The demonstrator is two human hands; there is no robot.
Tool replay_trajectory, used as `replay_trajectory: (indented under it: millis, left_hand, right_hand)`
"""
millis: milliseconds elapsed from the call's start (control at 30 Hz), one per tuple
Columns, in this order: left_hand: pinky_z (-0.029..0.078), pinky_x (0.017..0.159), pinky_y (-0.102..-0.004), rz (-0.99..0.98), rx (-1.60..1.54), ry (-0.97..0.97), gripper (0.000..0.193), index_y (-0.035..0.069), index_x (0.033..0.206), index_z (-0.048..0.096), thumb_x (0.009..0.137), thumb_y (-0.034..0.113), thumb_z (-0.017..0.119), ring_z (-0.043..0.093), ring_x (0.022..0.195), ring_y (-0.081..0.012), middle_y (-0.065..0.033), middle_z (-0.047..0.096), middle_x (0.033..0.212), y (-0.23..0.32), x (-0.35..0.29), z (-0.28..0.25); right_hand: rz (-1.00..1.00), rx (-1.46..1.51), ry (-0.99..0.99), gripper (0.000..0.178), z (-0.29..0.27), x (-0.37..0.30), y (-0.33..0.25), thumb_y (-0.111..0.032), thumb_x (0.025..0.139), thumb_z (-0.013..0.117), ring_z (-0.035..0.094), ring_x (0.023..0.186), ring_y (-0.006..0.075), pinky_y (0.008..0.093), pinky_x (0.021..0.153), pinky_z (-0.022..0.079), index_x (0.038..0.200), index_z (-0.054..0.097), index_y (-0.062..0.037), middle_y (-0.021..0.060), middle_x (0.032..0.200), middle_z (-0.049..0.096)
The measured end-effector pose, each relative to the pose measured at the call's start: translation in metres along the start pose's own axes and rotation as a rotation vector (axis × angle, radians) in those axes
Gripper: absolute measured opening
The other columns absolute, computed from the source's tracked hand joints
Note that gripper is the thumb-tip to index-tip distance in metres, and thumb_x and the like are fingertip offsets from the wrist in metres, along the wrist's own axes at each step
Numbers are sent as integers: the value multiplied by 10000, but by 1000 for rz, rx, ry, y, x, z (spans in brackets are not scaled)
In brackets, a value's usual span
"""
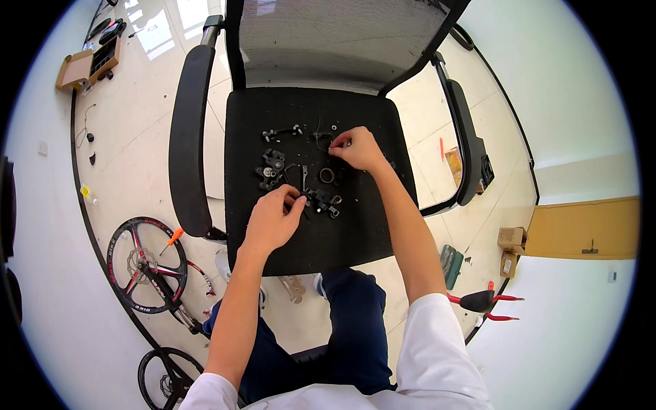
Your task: The person assembles small mechanical parts on a black chair seat, repeatedly picking up components, aligning them, and inserting pins or screws. They handle multiple small metal pieces and fasteners, occasionally repositioning parts and adjusting their orientation.
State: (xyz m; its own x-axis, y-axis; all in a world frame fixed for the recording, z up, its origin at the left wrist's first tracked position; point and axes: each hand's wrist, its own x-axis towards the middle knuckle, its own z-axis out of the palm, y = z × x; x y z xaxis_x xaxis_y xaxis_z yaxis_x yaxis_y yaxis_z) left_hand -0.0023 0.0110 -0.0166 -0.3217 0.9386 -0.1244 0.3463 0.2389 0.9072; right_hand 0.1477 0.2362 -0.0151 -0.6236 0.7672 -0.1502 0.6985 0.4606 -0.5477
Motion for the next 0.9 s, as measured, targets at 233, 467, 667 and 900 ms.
replay_trajectory:
  millis: [233, 467, 667, 900]
  left_hand:
    - [510, 662, -354, -7, 11, -9, 250, -7, 999, 675, 925, 231, 655, 651, 668, -248, -134, 709, 829, 0, 2, 0]
    - [511, 665, -357, -54, 29, -23, 240, 6, 990, 674, 928, 236, 653, 654, 674, -255, -130, 711, 824, 3, 7, 2]
    - [507, 662, -357, -67, 64, -18, 243, 15, 995, 671, 933, 248, 647, 648, 669, -255, -124, 699, 797, 4, 10, 4]
    - [507, 663, -372, -63, 81, -22, 252, 21, 1002, 672, 935, 263, 644, 652, 679, -263, -120, 696, 802, 6, 11, 5]
  right_hand:
    - [341, 1652, -39, 162, -23, -4, 13, -158, 855, 587, 290, 521, 65, 211, 408, 172, 751, 497, -74, -26, 657, 344]
    - [384, 1279, -23, 356, -19, 28, 9, -306, 863, 658, 272, 484, 99, 225, 413, 189, 708, 409, -105, -15, 641, 342]
    - [179, -85, 60, 476, -12, 55, 15, -447, 678, 881, 733, 742, 276, 368, 727, 572, 816, 788, -1, 180, 757, 731]
    - [198, -101, -23, 462, -10, 64, 19, -441, 675, 884, 722, 735, 274, 362, 713, 568, 817, 788, -12, 165, 773, 731]
